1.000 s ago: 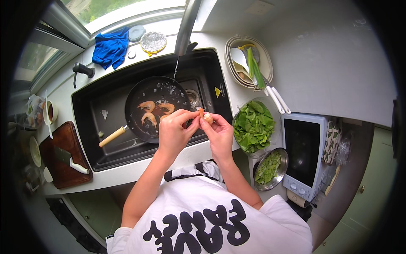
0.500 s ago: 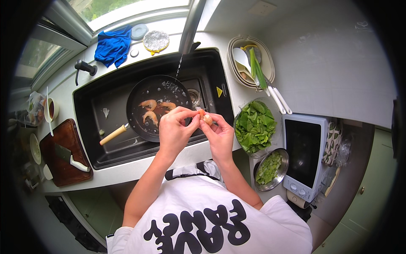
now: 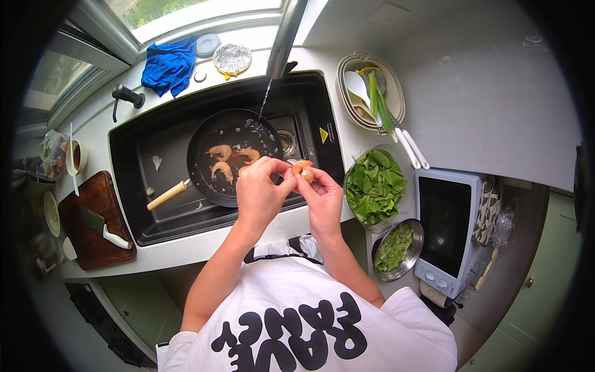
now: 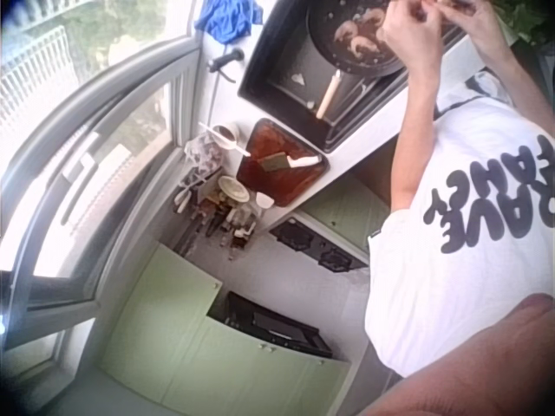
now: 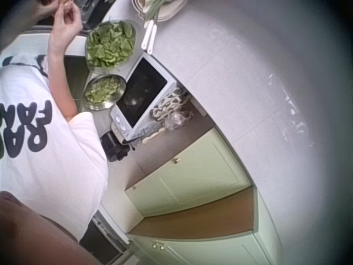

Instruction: The person stands at a kitchen sink and peels shrimp one by one, removing the shells and rinsing the peeled shrimp under running water. The peeled shrimp are placed into a pan in the sink, and the shells are discarded into the sink drain.

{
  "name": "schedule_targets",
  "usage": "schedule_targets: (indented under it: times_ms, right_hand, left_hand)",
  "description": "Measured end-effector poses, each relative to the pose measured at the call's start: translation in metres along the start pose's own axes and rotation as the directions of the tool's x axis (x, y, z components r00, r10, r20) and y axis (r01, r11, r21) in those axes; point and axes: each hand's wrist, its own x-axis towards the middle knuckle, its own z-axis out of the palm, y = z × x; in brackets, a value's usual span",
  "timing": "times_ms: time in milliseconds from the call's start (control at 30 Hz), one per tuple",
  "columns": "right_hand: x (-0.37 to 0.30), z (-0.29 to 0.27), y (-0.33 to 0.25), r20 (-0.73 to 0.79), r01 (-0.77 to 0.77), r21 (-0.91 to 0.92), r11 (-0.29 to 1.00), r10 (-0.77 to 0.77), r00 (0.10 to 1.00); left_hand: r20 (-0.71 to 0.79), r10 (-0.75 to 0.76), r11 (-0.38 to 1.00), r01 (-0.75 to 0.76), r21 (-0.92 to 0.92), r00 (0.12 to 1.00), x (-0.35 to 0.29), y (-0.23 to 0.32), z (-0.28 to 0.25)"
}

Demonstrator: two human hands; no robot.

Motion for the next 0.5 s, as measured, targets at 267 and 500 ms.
schedule_targets:
  times_ms: [267,500]
  right_hand:
    - [0.0007,0.0004,0.0003,-0.074,-0.023,0.011,1.000,0.024,0.997]
    - [-0.0014,-0.0025,-0.0013,0.012,-0.028,-0.086,0.996,0.030,0.999]
  left_hand:
    - [-0.044,0.079,0.995,-0.076,0.062,0.996,-0.0086,0.0085,-0.0056]
    - [-0.013,0.129,0.981,-0.125,0.147,0.992,-0.0057,0.0023,-0.0075]
